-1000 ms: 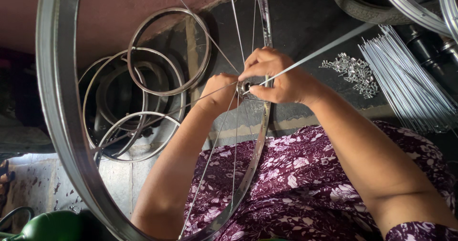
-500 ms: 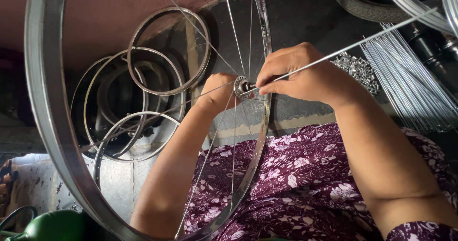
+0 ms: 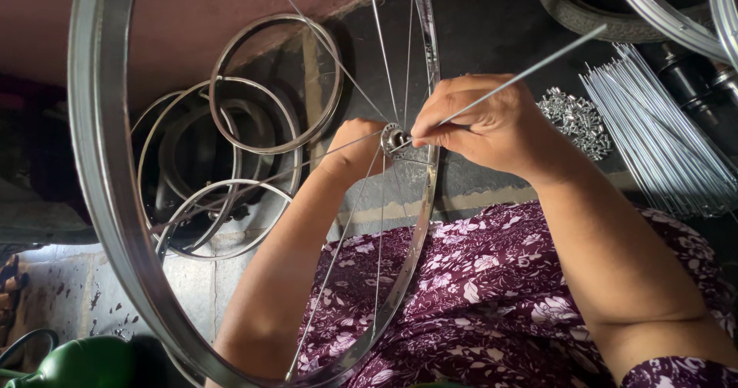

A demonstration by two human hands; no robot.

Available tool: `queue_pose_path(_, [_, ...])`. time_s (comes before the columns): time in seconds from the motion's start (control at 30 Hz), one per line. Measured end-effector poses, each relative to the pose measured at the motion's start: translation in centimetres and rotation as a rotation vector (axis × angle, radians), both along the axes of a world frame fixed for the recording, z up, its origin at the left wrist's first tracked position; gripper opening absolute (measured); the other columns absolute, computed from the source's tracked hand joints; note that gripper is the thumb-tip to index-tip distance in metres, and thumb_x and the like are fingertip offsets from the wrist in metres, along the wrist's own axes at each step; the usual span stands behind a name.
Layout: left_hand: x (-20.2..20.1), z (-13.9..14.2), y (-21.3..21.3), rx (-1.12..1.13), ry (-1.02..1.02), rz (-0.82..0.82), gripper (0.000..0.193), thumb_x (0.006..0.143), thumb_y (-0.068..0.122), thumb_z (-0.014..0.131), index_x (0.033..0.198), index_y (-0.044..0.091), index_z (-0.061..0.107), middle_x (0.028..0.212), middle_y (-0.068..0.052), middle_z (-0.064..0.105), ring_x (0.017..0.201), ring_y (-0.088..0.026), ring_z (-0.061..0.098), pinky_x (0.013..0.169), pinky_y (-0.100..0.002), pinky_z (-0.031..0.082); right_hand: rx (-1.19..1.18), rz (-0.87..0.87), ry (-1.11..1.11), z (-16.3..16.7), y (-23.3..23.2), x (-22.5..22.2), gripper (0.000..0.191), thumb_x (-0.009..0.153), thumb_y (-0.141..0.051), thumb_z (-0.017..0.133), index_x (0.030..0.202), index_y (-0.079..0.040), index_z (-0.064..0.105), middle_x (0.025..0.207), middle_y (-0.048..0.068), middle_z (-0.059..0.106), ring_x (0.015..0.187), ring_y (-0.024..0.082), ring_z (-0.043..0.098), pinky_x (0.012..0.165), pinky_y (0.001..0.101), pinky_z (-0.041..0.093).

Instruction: The person inserts metal spokes into the holes of a bicycle rim and hub, then secures them with nuts. The person works on one wheel at a time, using both hands to thread and tighten each spoke.

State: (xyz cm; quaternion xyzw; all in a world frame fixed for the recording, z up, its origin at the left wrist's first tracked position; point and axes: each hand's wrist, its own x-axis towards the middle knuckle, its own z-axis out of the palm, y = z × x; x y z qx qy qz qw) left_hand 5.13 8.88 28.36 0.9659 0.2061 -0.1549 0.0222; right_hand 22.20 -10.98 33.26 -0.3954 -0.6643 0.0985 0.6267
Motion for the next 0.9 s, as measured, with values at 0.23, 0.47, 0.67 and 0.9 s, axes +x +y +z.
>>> queue_pose_path(0.23, [-0.1,-0.2,0.2,0.021,-0.017,-0.003,0.019,0.075,0.023,0.072,0.092,0.015,0.072,0.092,-0.012,0.075,0.087,-0.036,0.072,0.077,-0.045,0.058,-0.001,-0.016,-0.029,0.1,-0.3,0.0,0.012,0.087,-0.002,0.081,0.094,-0.005,0.072,0.092,0.004,0.073,0.086,0.014,0.073,0.072,0.0245,0.06])
queue_pose_path(0.47, [0.1,-0.3,0.1,0.011,-0.033,-0.005,0.02,0.074,0.025,0.075,0.09,0.014,0.074,0.092,-0.014,0.075,0.087,-0.036,0.072,0.076,-0.046,0.057,0.204,0.101,0.284,-1.6,0.3,-1.9,0.041,0.117,-0.007,0.053,0.154,-0.014,0.038,0.108,0.011,0.071,0.092,0.017,0.074,0.085,0.0269,0.064])
queue_pose_path(0.67, [0.0,-0.3,0.7,-0.101,0.023,0.109,0.017,0.076,0.025,0.073,0.09,0.015,0.074,0.086,-0.012,0.078,0.085,-0.031,0.075,0.076,-0.043,0.058,0.208,-0.025,0.144,-1.7,0.6,-5.9,0.059,0.116,0.0,0.037,0.164,-0.015,0.006,0.113,0.016,0.067,0.075,0.013,0.062,0.069,0.0241,0.055])
queue_pose_path(0.9, [-0.1,-0.9,0.6,-0.024,-0.077,-0.012,0.019,0.073,0.024,0.074,0.088,0.013,0.072,0.087,-0.014,0.075,0.084,-0.036,0.073,0.076,-0.045,0.058,0.138,-0.256,-0.007,0.6,0.0,-8.0,0.027,0.113,0.006,0.044,0.136,-0.001,0.033,0.102,0.017,0.064,0.075,0.016,0.062,0.064,0.0288,0.053])
